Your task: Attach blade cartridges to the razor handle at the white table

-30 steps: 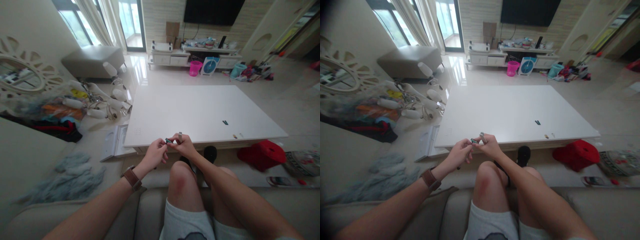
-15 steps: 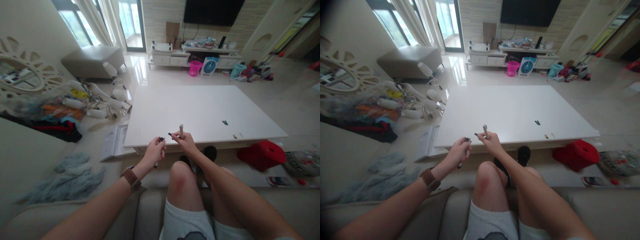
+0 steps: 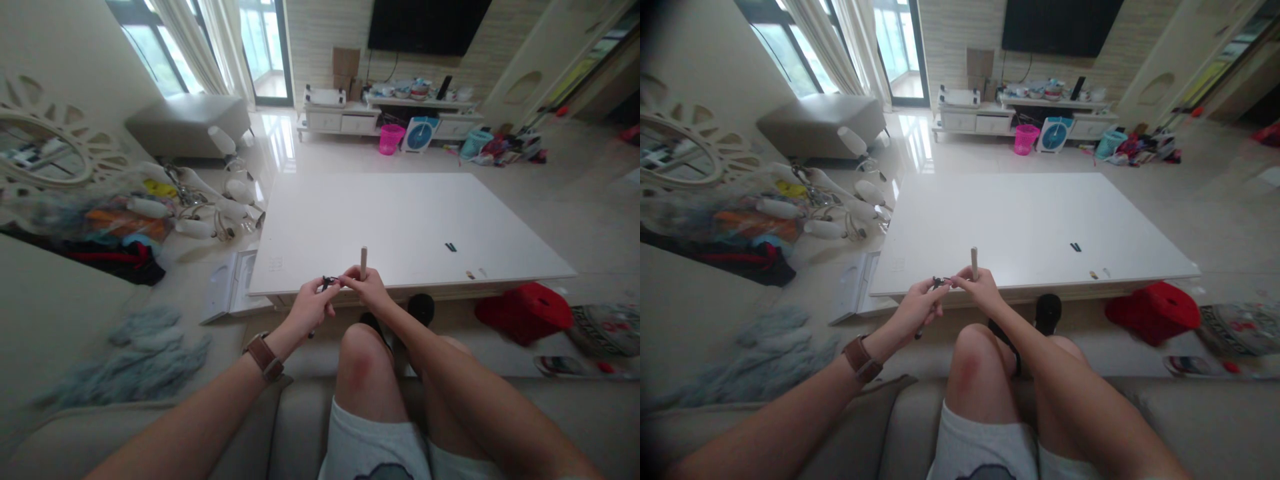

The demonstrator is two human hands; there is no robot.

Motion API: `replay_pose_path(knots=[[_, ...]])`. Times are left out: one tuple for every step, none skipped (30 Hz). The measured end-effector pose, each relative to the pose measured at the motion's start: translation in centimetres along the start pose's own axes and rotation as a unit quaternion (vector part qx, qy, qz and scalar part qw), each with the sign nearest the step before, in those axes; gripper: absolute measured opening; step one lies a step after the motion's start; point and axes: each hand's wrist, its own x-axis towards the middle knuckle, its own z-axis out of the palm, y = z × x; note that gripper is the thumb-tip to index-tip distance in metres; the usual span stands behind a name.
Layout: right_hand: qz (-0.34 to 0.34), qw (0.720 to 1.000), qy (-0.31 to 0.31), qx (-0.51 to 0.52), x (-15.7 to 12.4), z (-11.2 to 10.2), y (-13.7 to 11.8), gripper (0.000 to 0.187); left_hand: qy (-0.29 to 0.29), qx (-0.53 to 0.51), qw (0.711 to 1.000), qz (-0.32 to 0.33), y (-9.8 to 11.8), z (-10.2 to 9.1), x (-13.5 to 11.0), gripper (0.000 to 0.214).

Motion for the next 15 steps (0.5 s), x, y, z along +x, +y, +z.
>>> replay_pose_path(knots=[[0.009, 1.0, 0.001, 0.01, 0.03, -0.01, 0.05, 0.027, 0.001, 0.003, 1.0, 0.0, 0.02, 0.04, -0.04, 0.045], [0.018, 1.0, 0.0, 0.018, 0.07, -0.03, 0.12, 0.027, 0.003, 0.005, 1.0, 0.002, 0.06, 0.07, -0.08, 0.046], [0.025, 0.999, -0.002, 0.027, 0.11, -0.07, 0.2, 0.027, 0.004, 0.008, 1.0, 0.005, 0.11, 0.09, -0.13, 0.046], [0.031, 0.999, -0.006, 0.034, 0.16, -0.13, 0.27, 0.027, 0.006, 0.011, 1.0, 0.007, 0.18, 0.1, -0.18, 0.046], [0.038, 0.998, -0.011, 0.039, 0.21, -0.21, 0.33, 0.028, 0.008, 0.013, 1.0, 0.008, 0.28, 0.1, -0.24, 0.046], [0.043, 0.998, -0.014, 0.038, 0.25, -0.31, 0.36, 0.027, 0.01, 0.015, 1.0, 0.007, 0.38, 0.1, -0.3, 0.046], [0.044, 0.999, -0.012, 0.027, 0.27, -0.42, 0.35, 0.027, 0.01, 0.017, 1.0, 0.005, 0.5, 0.11, -0.36, 0.046], [0.039, 0.999, -0.005, 0.008, 0.27, -0.54, 0.3, 0.027, 0.011, 0.021, 1.0, 0.003, 0.61, 0.12, -0.42, 0.045], [0.029, 0.999, 0.005, -0.013, 0.24, -0.64, 0.22, 0.026, 0.014, 0.025, 1.0, 0.001, 0.69, 0.14, -0.47, 0.044], [0.015, 0.999, 0.011, -0.029, 0.17, -0.71, 0.14, 0.025, 0.016, 0.031, 0.999, 0.002, 0.74, 0.18, -0.5, 0.041], [-0.002, 0.999, 0.012, -0.037, 0.07, -0.73, 0.06, 0.024, 0.017, 0.039, 0.999, 0.005, 0.73, 0.24, -0.5, 0.038], [-0.019, 0.999, 0.001, -0.036, -0.05, -0.69, 0.01, 0.023, 0.018, 0.045, 0.999, 0.011, 0.65, 0.31, -0.47, 0.035], [-0.036, 0.999, -0.02, -0.031, -0.2, -0.58, 0.01, 0.023, 0.018, 0.05, 0.998, 0.02, 0.5, 0.39, -0.4, 0.032], [-0.053, 0.997, -0.043, -0.026, -0.36, -0.41, 0.06, 0.022, 0.015, 0.052, 0.998, 0.029, 0.29, 0.48, -0.29, 0.029], [-0.071, 0.995, -0.062, -0.021, -0.5, -0.2, 0.16, 0.022, 0.011, 0.052, 0.998, 0.035, 0.02, 0.56, -0.15, 0.026]])
